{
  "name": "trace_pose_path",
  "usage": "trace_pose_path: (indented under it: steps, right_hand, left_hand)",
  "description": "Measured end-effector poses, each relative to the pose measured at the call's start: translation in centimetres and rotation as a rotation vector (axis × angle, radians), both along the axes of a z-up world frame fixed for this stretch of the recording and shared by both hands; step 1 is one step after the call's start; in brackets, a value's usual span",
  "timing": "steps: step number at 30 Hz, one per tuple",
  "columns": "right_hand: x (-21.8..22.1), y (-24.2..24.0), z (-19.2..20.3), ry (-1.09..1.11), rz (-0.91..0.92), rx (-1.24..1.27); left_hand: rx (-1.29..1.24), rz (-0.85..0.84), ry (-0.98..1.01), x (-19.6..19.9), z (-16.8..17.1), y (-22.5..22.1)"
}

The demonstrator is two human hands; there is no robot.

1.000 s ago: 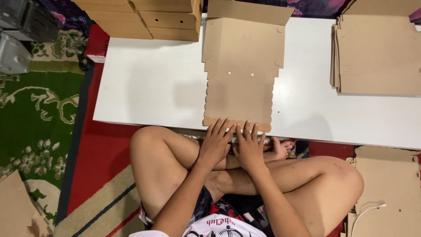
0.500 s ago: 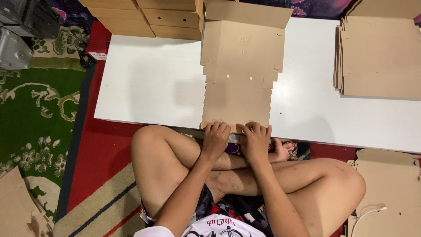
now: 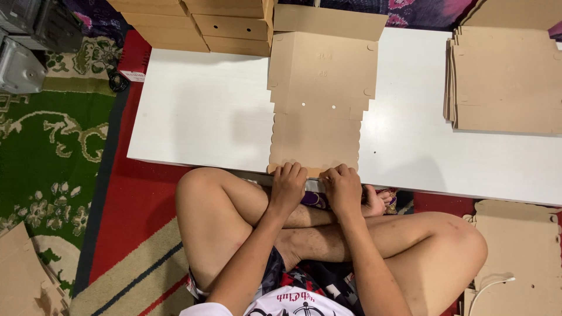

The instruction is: Folding a cardboard template into a box

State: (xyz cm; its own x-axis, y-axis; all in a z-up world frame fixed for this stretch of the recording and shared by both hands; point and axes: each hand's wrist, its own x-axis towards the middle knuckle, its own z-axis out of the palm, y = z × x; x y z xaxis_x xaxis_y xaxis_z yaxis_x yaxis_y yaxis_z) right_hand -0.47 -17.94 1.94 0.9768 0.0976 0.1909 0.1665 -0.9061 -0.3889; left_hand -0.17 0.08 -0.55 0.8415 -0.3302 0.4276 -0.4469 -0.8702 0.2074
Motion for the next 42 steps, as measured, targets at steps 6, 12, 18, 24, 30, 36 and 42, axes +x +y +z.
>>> trace_pose_path:
  steps: [6,12,18,24,30,36,42]
  right_hand:
    - [0.8,-0.6,-1.8,0.11,0.021,0.122]
    - [0.9,0.7,0.9,0.256,-0.183,0.019]
    - [0.5,-0.7,1.2,0.321,-0.248,-0.019]
    - [0.5,-1.9,1.4,0.354,-0.329,-0.073]
    - [0.2,-2.6,1.0,0.315,-0.356,-0.094]
    - [-1.3,-0.8,-1.3,0.055,0.011,-0.115]
    - [-2.7,1.9,1.1,0.356,0.146,-0.29]
  left_hand:
    - [-0.161,0.038,0.15,0.3,2.1,0.0]
    - [-0.101,0.146,0.195,1.0,0.1,-0.5]
    - [-0.024,0.213,0.275,0.8,-0.5,0.4]
    - [-0.008,0.343,0.432,1.1,-0.7,3.3]
    - [-0.002,0.422,0.406,-0.2,0.1,4.0]
    - [0.034,0.029,0.336,-2.8,4.8,1.9]
    - [0.172,-0.089,0.471,-2.9,5.7,1.1]
